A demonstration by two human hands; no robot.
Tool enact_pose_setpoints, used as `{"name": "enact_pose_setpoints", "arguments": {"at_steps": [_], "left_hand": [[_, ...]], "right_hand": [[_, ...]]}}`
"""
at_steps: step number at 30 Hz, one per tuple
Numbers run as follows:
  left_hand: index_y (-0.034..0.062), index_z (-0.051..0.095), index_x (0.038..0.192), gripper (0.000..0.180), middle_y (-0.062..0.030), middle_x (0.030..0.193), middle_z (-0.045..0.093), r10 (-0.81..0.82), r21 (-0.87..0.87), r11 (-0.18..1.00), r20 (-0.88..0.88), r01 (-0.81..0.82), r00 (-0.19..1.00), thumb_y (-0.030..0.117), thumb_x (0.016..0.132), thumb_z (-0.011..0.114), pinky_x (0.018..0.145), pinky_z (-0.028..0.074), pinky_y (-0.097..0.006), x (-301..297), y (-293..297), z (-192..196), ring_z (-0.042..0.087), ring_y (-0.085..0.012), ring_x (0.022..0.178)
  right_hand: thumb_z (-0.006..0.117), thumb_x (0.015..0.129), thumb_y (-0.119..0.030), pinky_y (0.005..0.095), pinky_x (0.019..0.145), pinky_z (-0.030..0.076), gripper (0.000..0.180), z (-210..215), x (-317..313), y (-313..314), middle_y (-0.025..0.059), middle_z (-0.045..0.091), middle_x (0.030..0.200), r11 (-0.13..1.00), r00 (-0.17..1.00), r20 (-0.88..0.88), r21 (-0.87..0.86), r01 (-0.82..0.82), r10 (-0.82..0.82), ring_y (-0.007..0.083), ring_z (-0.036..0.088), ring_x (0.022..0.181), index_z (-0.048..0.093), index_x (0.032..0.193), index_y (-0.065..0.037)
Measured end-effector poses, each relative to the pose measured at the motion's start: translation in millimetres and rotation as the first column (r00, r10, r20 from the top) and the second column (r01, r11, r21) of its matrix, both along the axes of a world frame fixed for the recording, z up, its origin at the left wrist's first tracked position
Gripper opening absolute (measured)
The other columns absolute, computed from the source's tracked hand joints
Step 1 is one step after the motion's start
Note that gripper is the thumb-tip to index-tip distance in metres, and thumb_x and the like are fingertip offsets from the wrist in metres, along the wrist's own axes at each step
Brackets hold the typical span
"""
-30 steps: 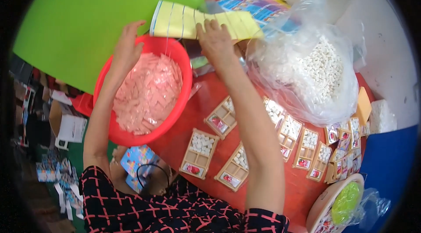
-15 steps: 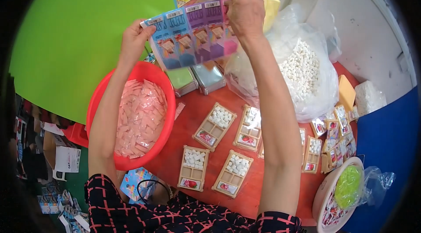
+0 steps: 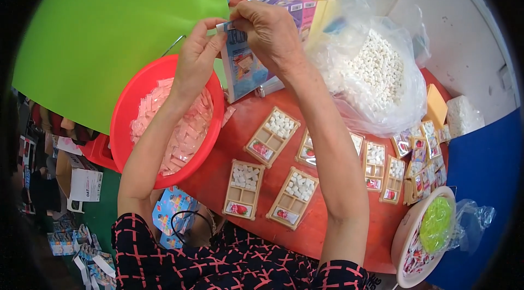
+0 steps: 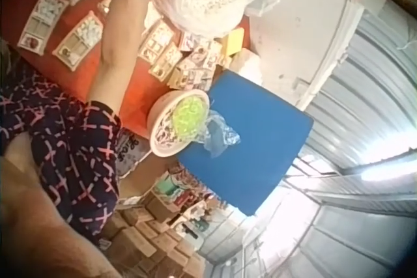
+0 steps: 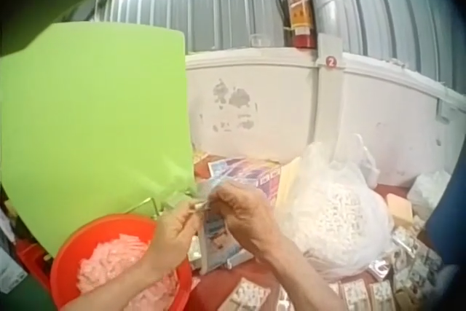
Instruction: Packaging small white candies into plastic trays and wrapping them with decorative labels.
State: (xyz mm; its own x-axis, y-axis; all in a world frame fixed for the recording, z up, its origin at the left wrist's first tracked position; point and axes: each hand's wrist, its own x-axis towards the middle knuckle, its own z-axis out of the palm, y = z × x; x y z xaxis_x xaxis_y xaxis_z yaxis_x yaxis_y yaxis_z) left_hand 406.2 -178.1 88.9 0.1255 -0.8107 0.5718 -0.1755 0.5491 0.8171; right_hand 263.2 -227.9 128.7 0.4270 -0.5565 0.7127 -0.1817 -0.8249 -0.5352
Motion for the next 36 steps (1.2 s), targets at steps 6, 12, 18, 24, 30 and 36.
{"name": "enact_pose_setpoints", "arguments": {"at_steps": [6, 12, 18, 24, 30, 36], "left_hand": [[0.0004, 0.053, 0.092, 0.013, -0.0013, 0.06, 0.049, 0.073, -0.013, 0.997, 0.105, -0.072, 0.992, 0.013, 0.09, 0.051, 0.05, 0.037, -0.024, -11, 5, 14, 0.044, -0.0049, 0.057], [-0.0012, 0.054, 0.086, 0.012, -0.0077, 0.064, 0.059, 0.177, -0.076, 0.983, 0.204, -0.165, 0.963, 0.011, 0.088, 0.055, 0.052, 0.042, -0.026, -17, 11, 20, 0.053, -0.0099, 0.058], [-0.0013, 0.056, 0.083, 0.013, -0.0095, 0.064, 0.059, 0.173, -0.079, 0.984, 0.215, -0.16, 0.961, 0.011, 0.086, 0.058, 0.051, 0.042, -0.027, -20, 14, 17, 0.053, -0.0134, 0.055], [-0.0005, 0.057, 0.082, 0.013, -0.0091, 0.061, 0.057, 0.17, -0.112, 0.983, 0.25, -0.146, 0.953, 0.012, 0.086, 0.058, 0.05, 0.041, -0.026, -23, 19, 19, 0.052, -0.0131, 0.054], [-0.0007, 0.055, 0.08, 0.017, -0.0096, 0.057, 0.053, 0.217, -0.1, 0.976, 0.292, -0.196, 0.932, 0.014, 0.088, 0.054, 0.048, 0.039, -0.028, -22, 13, 21, 0.05, -0.0131, 0.051], [-0.0017, 0.055, 0.077, 0.022, -0.0056, 0.059, 0.053, 0.056, 0.153, 0.987, -0.1, -0.04, 0.993, 0.016, 0.089, 0.049, 0.049, 0.04, -0.028, -27, 2, 19, 0.049, -0.0107, 0.053]], "right_hand": [[0.055, 0.081, 0.004, 0.0218, 0.063, 0.042, 0.008, -2, -11, 7, 0.0005, 0.052, 0.071, 0.998, 0.995, 0.095, 0.064, -0.015, 0.009, 0.008, 0.048, 0.067, 0.055, 0.087, -0.001], [0.056, 0.078, 0.007, 0.0215, 0.066, 0.044, 0.017, -7, -16, 10, 0.0023, 0.056, 0.074, 0.998, 0.998, 0.047, -0.03, -0.046, 0.048, 0.0076, 0.053, 0.071, 0.055, 0.094, -0.002], [0.058, 0.075, 0.008, 0.0221, 0.065, 0.046, 0.011, -11, -24, 13, 0.0045, 0.057, 0.073, 0.998, 0.998, 0.04, -0.025, -0.051, 0.052, 0.0099, 0.056, 0.071, 0.056, 0.084, 0.002], [0.058, 0.075, 0.008, 0.0245, 0.064, 0.046, 0.008, -10, -27, 13, 0.0055, 0.056, 0.072, 0.996, 0.994, 0.062, -0.013, -0.089, 0.09, 0.0121, 0.056, 0.07, 0.056, 0.081, 0.003], [0.058, 0.074, 0.007, 0.0267, 0.064, 0.047, 0.017, -19, -22, 18, 0.008, 0.058, 0.079, 0.995, 0.993, 0.116, -0.098, 0.035, -0.024, 0.0168, 0.058, 0.071, 0.06, 0.089, 0.0], [0.059, 0.069, 0.007, 0.0287, 0.063, 0.051, 0.041, -29, -20, 29, 0.0118, 0.056, 0.113, 0.733, 0.918, 0.031, -0.592, 0.336, -0.396, 0.0216, 0.058, 0.072, 0.062, 0.108, -0.006]]}}
